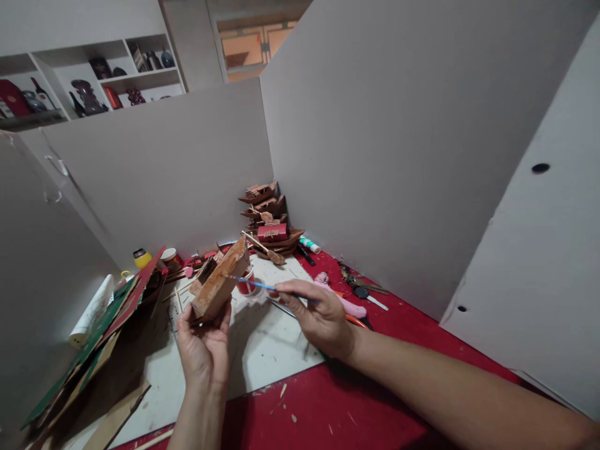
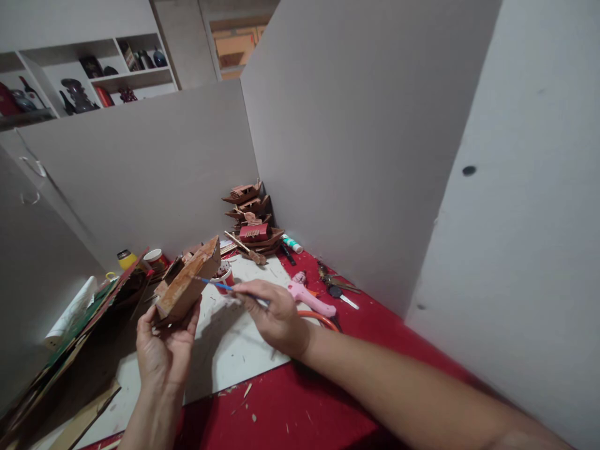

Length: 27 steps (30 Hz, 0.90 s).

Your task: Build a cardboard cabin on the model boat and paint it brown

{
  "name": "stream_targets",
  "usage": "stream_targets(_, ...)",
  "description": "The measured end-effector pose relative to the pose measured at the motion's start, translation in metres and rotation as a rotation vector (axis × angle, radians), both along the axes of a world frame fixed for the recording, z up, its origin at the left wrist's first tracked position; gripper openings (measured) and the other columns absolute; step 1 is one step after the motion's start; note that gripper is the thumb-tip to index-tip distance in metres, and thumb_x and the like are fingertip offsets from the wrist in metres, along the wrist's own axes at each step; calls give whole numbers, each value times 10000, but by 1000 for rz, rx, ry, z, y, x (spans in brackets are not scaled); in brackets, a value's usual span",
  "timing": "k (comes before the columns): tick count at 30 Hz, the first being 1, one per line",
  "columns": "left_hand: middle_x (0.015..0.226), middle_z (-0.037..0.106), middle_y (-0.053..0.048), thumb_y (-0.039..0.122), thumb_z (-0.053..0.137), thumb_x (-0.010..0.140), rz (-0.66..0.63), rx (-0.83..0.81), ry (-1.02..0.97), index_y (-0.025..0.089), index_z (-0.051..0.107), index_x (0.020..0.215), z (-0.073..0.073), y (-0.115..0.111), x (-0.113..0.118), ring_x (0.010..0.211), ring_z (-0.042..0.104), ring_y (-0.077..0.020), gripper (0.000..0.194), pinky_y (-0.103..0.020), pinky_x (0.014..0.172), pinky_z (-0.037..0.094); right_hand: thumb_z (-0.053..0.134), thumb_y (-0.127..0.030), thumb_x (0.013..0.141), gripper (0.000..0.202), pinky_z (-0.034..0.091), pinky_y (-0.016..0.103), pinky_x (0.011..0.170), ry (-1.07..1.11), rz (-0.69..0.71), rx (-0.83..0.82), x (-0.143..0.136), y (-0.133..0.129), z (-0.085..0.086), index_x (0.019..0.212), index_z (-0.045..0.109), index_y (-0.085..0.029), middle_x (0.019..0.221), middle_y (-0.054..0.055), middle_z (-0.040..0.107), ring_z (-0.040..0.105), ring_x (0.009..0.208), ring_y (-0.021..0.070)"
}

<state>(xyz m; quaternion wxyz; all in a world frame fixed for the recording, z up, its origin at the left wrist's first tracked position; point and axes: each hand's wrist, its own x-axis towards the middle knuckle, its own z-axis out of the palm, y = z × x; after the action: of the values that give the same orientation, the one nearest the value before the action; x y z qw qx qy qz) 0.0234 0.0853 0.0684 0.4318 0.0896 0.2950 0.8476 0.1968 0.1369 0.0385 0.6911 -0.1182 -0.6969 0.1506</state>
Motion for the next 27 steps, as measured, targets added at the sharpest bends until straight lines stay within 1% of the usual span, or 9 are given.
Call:
stream_targets(4,1043,696,-70,230,601,776,-1,7,0,184,642,876,1,0,0,1061,629,-265,117,-514,858,543,606,-127,875,194,610,291,708,72,-98,-101,4,6,3,1031,665,-227,908,41,745,723,797,166)
stream_targets(6,1031,699,-64,232,601,777,2,5,4,188,642,866,0,0,0,1050,633,-258,107,-511,858,544,603,-105,871,227,607,287,721,33,-66,-52,2,2,1,1055,654,-228,907,44,744,720,805,162)
stream_targets(10,1013,700,-57,242,592,785,7,-13,2,195,640,863,-1,0,-1,1012,645,-232,103,-473,842,557,583,-44,856,331,593,273,758,-99,75,147,-4,-7,-5,1136,620,-217,911,58,739,712,852,159)
stream_targets(12,1015,698,-62,246,597,779,1,-11,8,191,637,861,-1,1,-1,1009,647,-237,107,-471,833,561,576,-45,860,327,592,272,759,-108,73,169,-3,-5,-4,1136,622,-215,911,60,740,714,858,161)
stream_targets(17,1037,691,-54,244,606,768,-13,1,17,198,627,871,-1,0,0,1048,635,-252,115,-504,859,546,594,-129,882,195,610,295,736,57,-149,-79,6,9,6,1040,655,-227,892,37,753,729,797,164)
stream_targets(19,1044,689,-52,249,606,770,-13,-5,16,202,626,875,-2,1,0,1060,630,-250,117,-504,870,541,597,-151,884,161,614,303,728,80,-187,-112,7,9,9,1018,659,-217,888,39,755,730,776,166)
stream_targets(21,1043,689,-52,253,609,768,-6,-7,21,203,627,877,-2,1,0,1066,626,-252,121,-507,874,538,602,-145,878,167,613,293,716,45,-163,-65,5,4,8,1020,660,-211,881,43,753,729,762,164)
stream_targets(25,1047,688,-54,247,608,769,-10,-2,28,205,626,872,-3,1,-1,1088,617,-256,113,-502,878,536,601,-88,861,273,602,267,721,-60,-37,127,0,-6,3,1097,639,-219,885,51,747,723,797,160)
stream_targets(27,1065,684,-61,239,605,769,-12,2,24,201,624,875,-3,1,-1,1107,608,-261,114,-503,885,532,596,-72,857,309,599,275,738,-74,-25,164,0,-5,2,1123,629,-226,904,56,746,720,824,163)
